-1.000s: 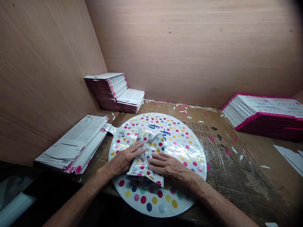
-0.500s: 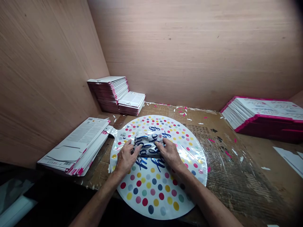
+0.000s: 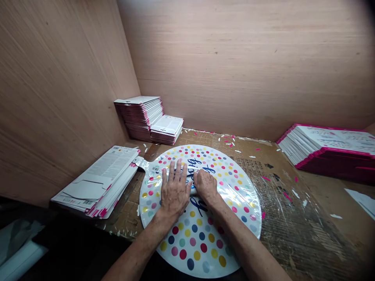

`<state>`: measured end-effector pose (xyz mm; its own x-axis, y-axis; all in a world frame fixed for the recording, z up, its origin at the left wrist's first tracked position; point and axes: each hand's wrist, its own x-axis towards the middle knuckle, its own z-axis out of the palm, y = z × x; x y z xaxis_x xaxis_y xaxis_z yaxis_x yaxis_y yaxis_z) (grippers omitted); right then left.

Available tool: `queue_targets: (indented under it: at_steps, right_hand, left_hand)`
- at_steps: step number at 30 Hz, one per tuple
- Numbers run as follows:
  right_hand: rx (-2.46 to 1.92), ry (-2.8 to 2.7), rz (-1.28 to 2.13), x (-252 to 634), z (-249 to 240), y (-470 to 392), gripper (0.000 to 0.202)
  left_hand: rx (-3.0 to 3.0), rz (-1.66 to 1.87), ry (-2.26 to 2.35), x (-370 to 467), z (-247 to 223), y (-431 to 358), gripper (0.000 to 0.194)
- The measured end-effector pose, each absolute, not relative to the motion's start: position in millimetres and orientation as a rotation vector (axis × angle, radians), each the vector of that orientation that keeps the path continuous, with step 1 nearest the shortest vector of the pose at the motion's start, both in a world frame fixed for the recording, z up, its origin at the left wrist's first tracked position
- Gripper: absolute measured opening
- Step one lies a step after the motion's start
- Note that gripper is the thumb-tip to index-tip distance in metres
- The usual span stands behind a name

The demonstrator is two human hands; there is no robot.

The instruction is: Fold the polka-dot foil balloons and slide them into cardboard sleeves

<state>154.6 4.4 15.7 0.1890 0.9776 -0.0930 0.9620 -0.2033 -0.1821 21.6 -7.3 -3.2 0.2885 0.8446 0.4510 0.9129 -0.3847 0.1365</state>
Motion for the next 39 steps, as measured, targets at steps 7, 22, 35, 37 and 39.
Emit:
queue_targets:
  at_steps: [7, 22, 35, 37, 39]
  right_hand:
    - [-2.082, -2.235, 0.225, 163, 39, 39, 0.025]
    - [-1.698, -2.012, 0.876, 191, 36, -30, 0.049]
    - [-1.607, -2.175, 0.838, 191, 45, -55, 0.026]
    - [-1.562, -2.121, 0.855, 191, 39, -57, 0.028]
    - [-1.522, -2.094, 0.870, 196, 33, -59, 0.028]
  left_hand:
    - [-2.587, -0.501, -1.702, 18, -28, 11, 0.055]
    - [-2.752, -1.861, -2.203, 10, 12, -17, 0.045]
    - [-2.926, -1.616, -2.090, 19, 32, -33, 0.033]
    - [-2.847, -1.580, -2.035, 23, 32, -37, 0.030]
    - [-2.781, -1.476, -1.999, 10, 31, -36, 0.031]
